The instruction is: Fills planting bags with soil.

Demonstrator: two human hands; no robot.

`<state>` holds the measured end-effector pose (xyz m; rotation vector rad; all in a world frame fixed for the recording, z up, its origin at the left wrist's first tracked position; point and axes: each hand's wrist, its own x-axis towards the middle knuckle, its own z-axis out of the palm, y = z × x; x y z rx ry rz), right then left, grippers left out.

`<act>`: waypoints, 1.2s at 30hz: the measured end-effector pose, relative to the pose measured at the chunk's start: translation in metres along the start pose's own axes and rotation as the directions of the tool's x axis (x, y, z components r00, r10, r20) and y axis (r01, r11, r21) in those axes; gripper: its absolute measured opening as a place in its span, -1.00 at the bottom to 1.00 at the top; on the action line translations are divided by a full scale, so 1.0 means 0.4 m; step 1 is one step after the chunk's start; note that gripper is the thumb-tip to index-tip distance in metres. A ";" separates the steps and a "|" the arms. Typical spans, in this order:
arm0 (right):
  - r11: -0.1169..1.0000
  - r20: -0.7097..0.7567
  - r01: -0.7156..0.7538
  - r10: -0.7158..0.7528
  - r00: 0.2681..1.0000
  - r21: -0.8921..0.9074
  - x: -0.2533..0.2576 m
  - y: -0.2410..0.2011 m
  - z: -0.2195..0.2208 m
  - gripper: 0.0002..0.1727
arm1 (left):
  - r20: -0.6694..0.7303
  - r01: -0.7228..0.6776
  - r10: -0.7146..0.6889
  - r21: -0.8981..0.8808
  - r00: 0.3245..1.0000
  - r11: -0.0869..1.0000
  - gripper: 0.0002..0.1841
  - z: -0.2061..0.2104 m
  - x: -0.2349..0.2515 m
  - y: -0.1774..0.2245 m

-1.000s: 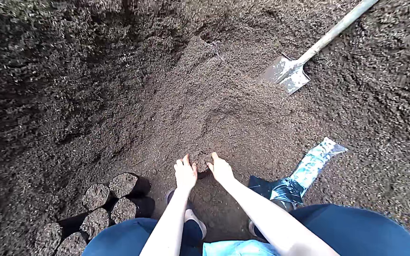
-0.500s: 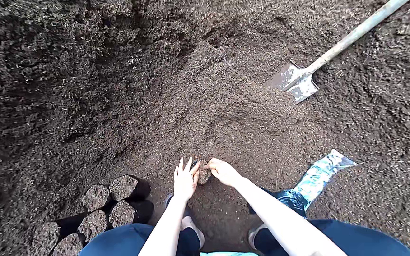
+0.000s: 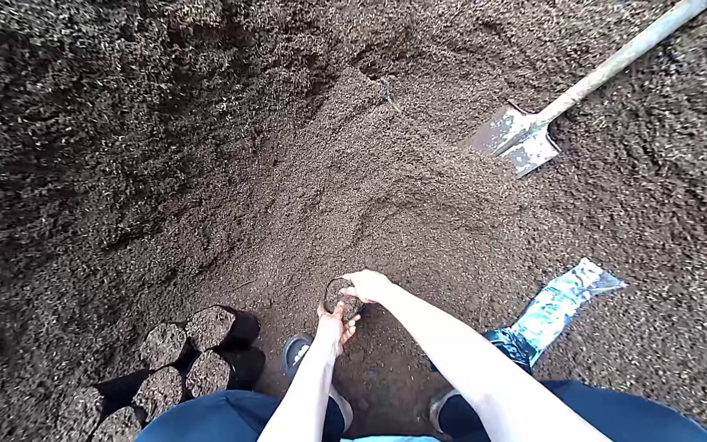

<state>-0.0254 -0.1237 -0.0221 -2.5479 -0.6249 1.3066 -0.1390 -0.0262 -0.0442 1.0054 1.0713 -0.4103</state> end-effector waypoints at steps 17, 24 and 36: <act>0.938 -0.306 0.332 -0.290 0.907 0.096 -0.041 0.106 -0.105 -0.62 | -0.018 -0.224 0.307 0.644 0.951 0.732 -0.34 -0.057 -0.028 0.011; 0.978 -0.522 0.210 -0.184 0.833 -0.009 0.320 0.162 -0.197 -0.52 | 0.480 -0.542 0.516 0.839 0.709 -0.036 -0.68 -0.042 -0.048 0.013; 0.850 -0.195 0.100 0.004 0.981 0.518 0.179 0.216 -0.104 -0.53 | 0.419 -0.370 0.567 0.906 0.710 -0.207 -0.63 -0.010 -0.093 0.016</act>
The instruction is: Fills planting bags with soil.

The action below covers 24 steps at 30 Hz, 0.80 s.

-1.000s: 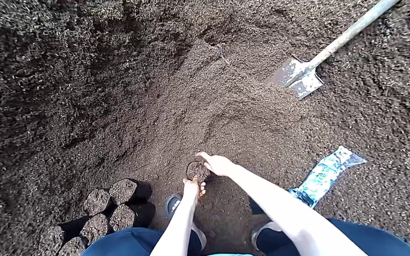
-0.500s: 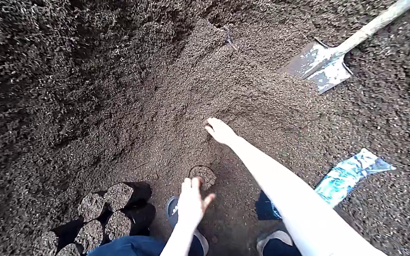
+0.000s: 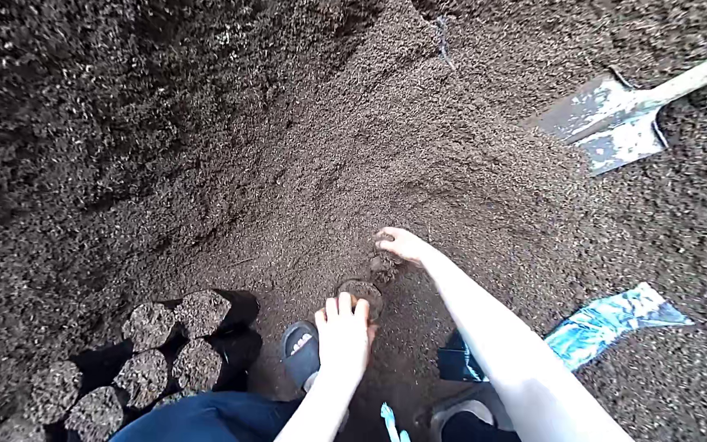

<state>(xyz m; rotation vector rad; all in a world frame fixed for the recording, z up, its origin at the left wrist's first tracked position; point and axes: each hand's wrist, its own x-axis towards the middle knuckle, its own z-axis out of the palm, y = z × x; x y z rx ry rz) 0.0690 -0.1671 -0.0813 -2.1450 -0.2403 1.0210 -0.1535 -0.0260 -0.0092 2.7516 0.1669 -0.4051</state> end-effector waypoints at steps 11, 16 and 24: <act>0.774 -0.156 0.197 -0.128 0.979 0.602 -0.254 -0.148 0.169 -0.48 | -0.060 0.147 -0.302 -0.772 0.951 0.619 -0.58 0.024 -0.030 -0.112; 0.916 -0.283 0.385 -0.343 0.896 0.109 -0.215 -0.181 0.190 -0.50 | 0.433 0.502 -0.257 -0.699 0.864 0.509 -0.23 0.076 -0.014 -0.138; 0.622 -0.154 0.079 -0.311 0.938 -0.779 -0.114 -0.158 0.308 -0.36 | 0.371 0.445 -0.250 -0.677 0.894 0.587 -0.56 0.056 -0.005 -0.100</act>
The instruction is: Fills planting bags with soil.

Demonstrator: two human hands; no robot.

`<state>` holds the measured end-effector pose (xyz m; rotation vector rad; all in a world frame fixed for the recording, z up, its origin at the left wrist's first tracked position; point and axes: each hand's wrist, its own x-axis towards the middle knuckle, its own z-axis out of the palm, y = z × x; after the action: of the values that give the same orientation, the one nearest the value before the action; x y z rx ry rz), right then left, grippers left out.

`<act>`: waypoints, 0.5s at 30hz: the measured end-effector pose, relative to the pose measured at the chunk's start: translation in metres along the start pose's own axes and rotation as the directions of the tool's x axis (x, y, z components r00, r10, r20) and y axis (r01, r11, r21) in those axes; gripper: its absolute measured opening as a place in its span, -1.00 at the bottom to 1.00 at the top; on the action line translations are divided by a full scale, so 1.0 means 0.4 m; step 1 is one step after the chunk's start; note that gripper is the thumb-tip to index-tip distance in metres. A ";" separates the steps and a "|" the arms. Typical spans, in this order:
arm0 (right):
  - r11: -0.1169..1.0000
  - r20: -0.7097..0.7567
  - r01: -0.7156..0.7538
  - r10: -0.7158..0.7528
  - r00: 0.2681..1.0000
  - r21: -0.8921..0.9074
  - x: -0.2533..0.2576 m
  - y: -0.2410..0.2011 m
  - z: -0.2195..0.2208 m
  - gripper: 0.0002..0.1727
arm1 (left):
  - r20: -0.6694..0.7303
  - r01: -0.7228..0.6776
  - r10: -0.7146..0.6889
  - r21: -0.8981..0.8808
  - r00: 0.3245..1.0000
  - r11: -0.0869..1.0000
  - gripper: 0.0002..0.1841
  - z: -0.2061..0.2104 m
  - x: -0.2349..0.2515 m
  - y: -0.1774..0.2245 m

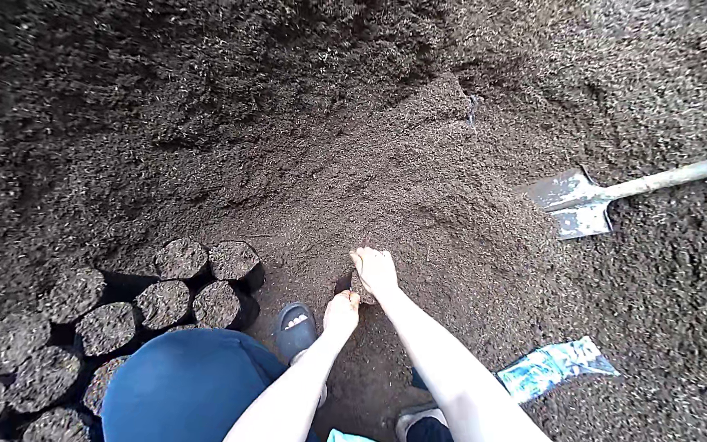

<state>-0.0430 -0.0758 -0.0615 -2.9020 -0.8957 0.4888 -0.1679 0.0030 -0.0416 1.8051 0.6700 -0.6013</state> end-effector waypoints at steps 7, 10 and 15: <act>0.914 0.092 -0.263 0.246 0.965 0.308 -0.047 0.079 -0.086 -0.31 | -0.048 0.065 -0.061 0.093 0.997 0.994 -0.21 -0.061 -0.011 0.014; 0.809 0.445 -0.419 0.222 0.868 0.413 -0.105 0.178 -0.091 -0.13 | 0.052 0.113 -0.123 0.166 0.991 0.980 -0.01 -0.088 0.017 0.016; 0.642 0.548 -0.506 0.156 0.822 0.576 -0.139 0.144 -0.033 -0.47 | 0.186 -0.028 -0.008 0.189 0.983 0.981 -0.26 -0.069 0.042 0.024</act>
<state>-0.0511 -0.1543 -0.0424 -2.2211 -0.0652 1.2635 -0.1468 0.0292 -0.0383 1.8990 0.4890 -0.8402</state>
